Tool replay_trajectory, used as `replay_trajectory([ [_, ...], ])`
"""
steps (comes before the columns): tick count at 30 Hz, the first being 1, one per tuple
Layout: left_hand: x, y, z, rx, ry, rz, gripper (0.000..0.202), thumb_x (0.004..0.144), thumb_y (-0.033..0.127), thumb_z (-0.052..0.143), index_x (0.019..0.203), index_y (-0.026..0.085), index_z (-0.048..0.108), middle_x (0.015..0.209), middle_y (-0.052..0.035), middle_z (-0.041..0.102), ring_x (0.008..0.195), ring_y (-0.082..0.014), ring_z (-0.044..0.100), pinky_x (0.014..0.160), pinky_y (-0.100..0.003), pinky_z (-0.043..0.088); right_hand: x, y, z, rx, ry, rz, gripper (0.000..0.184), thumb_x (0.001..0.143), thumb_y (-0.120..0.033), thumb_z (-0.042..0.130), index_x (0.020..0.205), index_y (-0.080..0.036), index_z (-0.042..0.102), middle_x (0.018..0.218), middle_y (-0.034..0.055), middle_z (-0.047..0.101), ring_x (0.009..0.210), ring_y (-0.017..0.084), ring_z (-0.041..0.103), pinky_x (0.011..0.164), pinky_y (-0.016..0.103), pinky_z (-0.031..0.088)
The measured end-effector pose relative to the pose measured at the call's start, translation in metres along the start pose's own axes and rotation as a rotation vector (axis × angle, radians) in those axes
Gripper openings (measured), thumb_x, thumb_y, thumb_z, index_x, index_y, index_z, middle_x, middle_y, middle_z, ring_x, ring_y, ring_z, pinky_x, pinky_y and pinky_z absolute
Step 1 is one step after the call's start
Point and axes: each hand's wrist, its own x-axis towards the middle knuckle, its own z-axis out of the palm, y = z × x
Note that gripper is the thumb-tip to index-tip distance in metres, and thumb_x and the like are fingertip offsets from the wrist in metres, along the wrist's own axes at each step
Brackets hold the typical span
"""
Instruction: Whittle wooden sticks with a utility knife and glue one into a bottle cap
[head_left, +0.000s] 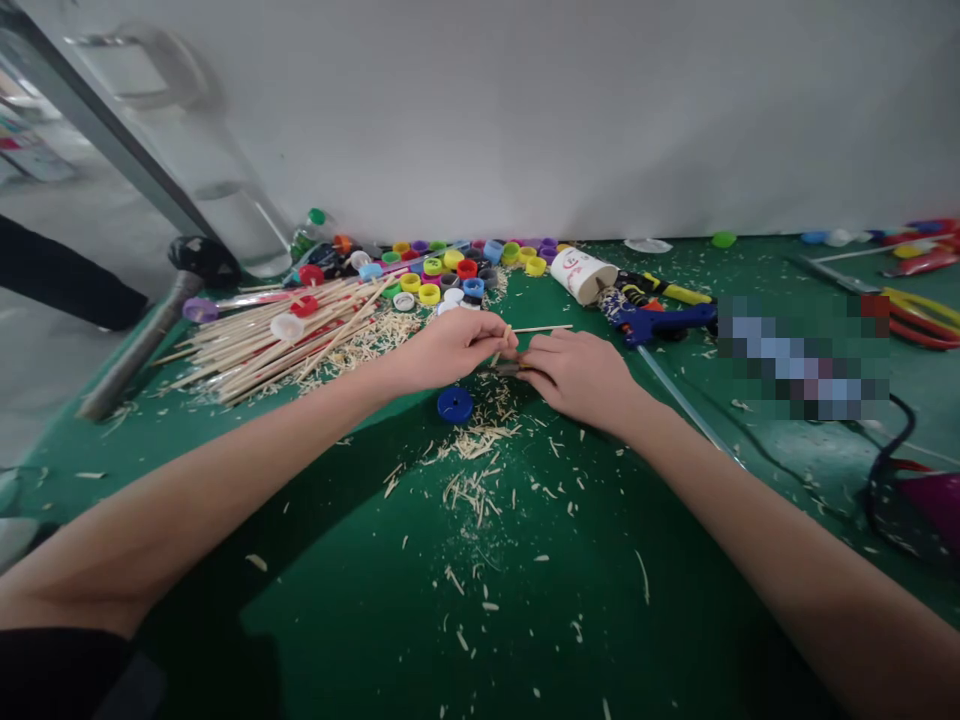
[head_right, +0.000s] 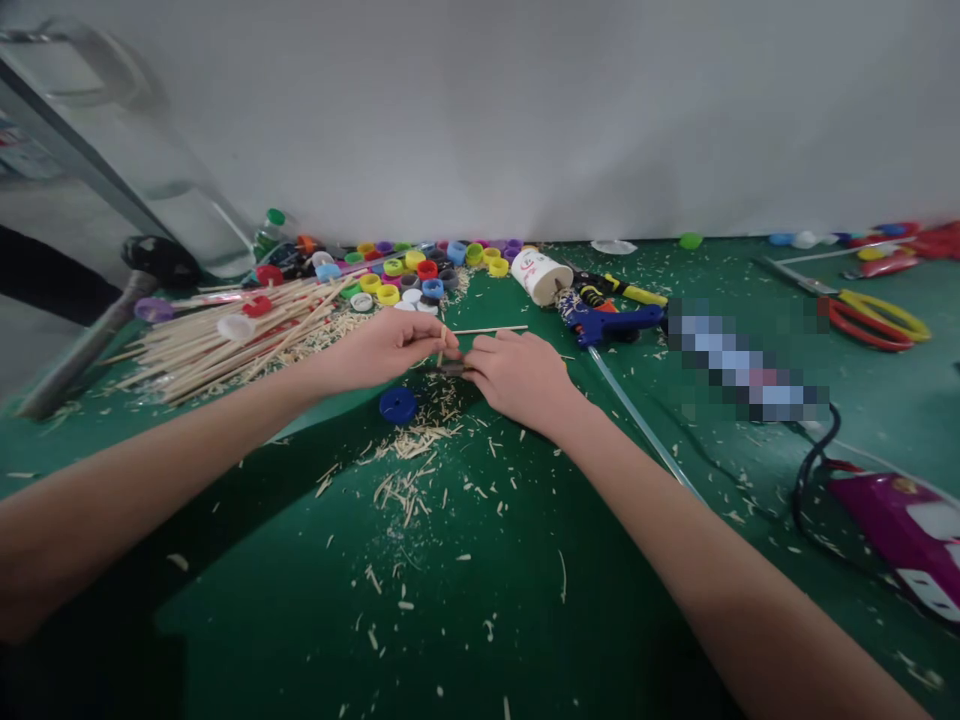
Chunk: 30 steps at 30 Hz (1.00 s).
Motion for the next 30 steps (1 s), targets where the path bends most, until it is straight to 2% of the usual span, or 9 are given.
replay_trajectory([
  [4, 0.001, -0.001, 0.000, -0.008, 0.023, -0.032, 0.021, 0.088, 0.024, 0.047, 0.083, 0.018, 0.066, 0.092, -0.0053, 0.072, 0.078, -0.0119, 0.062, 0.069, -0.027, 0.046, -0.003, -0.001, 0.003, -0.001, 0.032, 0.013, 0.024, 0.096, -0.034, 0.046, 0.092, -0.022, 0.067, 0.087, 0.0013, 0.068, 0.082, 0.018, 0.055, 0.066, 0.032, 0.031],
  [7, 0.000, -0.004, 0.000, -0.021, 0.095, -0.091, 0.017, 0.085, 0.031, 0.056, 0.077, 0.018, 0.062, 0.082, -0.0048, 0.070, 0.068, -0.0112, 0.059, 0.061, -0.027, 0.044, -0.010, -0.007, 0.006, -0.025, 0.139, 0.075, 0.027, 0.096, -0.036, 0.043, 0.096, -0.023, 0.067, 0.086, 0.0020, 0.067, 0.081, 0.019, 0.054, 0.065, 0.033, 0.029],
  [11, 0.000, -0.009, 0.001, 0.046, 0.198, -0.101, 0.025, 0.079, 0.038, 0.064, 0.066, 0.020, 0.052, 0.067, -0.0019, 0.061, 0.059, -0.0098, 0.049, 0.054, -0.028, 0.038, -0.017, -0.011, 0.008, 0.002, 0.248, 0.146, 0.029, 0.097, -0.035, 0.042, 0.098, -0.023, 0.068, 0.087, 0.0036, 0.067, 0.081, 0.019, 0.052, 0.066, 0.033, 0.029],
  [14, 0.000, -0.010, 0.002, 0.034, 0.230, -0.131, 0.028, 0.077, 0.040, 0.065, 0.064, 0.020, 0.051, 0.067, -0.0019, 0.060, 0.058, -0.0100, 0.047, 0.054, -0.029, 0.037, -0.017, -0.010, 0.007, 0.006, 0.240, 0.146, 0.030, 0.097, -0.035, 0.042, 0.098, -0.022, 0.069, 0.086, 0.0041, 0.067, 0.080, 0.020, 0.052, 0.065, 0.034, 0.028],
  [17, 0.000, -0.007, 0.003, 0.035, 0.224, -0.153, 0.026, 0.078, 0.039, 0.063, 0.064, 0.019, 0.057, 0.065, -0.0027, 0.061, 0.057, -0.0098, 0.047, 0.055, -0.029, 0.036, -0.015, -0.008, 0.005, -0.007, 0.215, 0.140, 0.030, 0.097, -0.035, 0.042, 0.099, -0.022, 0.069, 0.085, 0.0044, 0.067, 0.080, 0.020, 0.051, 0.064, 0.033, 0.027],
  [23, -0.001, -0.001, 0.006, 0.076, 0.152, -0.071, 0.023, 0.086, 0.033, 0.052, 0.074, 0.019, 0.066, 0.071, -0.0029, 0.065, 0.058, -0.0094, 0.048, 0.055, -0.029, 0.035, -0.008, -0.010, 0.001, -0.038, 0.128, 0.114, 0.028, 0.096, -0.034, 0.044, 0.096, -0.022, 0.069, 0.085, 0.0041, 0.066, 0.078, 0.020, 0.051, 0.063, 0.032, 0.025],
  [27, -0.001, -0.002, 0.005, 0.059, 0.126, -0.076, 0.029, 0.090, 0.031, 0.046, 0.074, 0.018, 0.065, 0.083, -0.0055, 0.070, 0.067, -0.0107, 0.056, 0.061, -0.028, 0.040, -0.004, -0.010, 0.000, -0.028, 0.095, 0.114, 0.026, 0.096, -0.032, 0.045, 0.095, -0.021, 0.068, 0.086, 0.0039, 0.067, 0.080, 0.020, 0.053, 0.062, 0.032, 0.026],
  [30, 0.000, -0.004, 0.005, 0.000, 0.094, -0.067, 0.026, 0.091, 0.027, 0.043, 0.079, 0.017, 0.064, 0.093, -0.0064, 0.071, 0.080, -0.0115, 0.061, 0.072, -0.027, 0.046, -0.001, -0.009, 0.000, -0.005, 0.078, 0.100, 0.024, 0.095, -0.032, 0.046, 0.094, -0.021, 0.068, 0.088, 0.0033, 0.068, 0.081, 0.020, 0.054, 0.063, 0.032, 0.028],
])
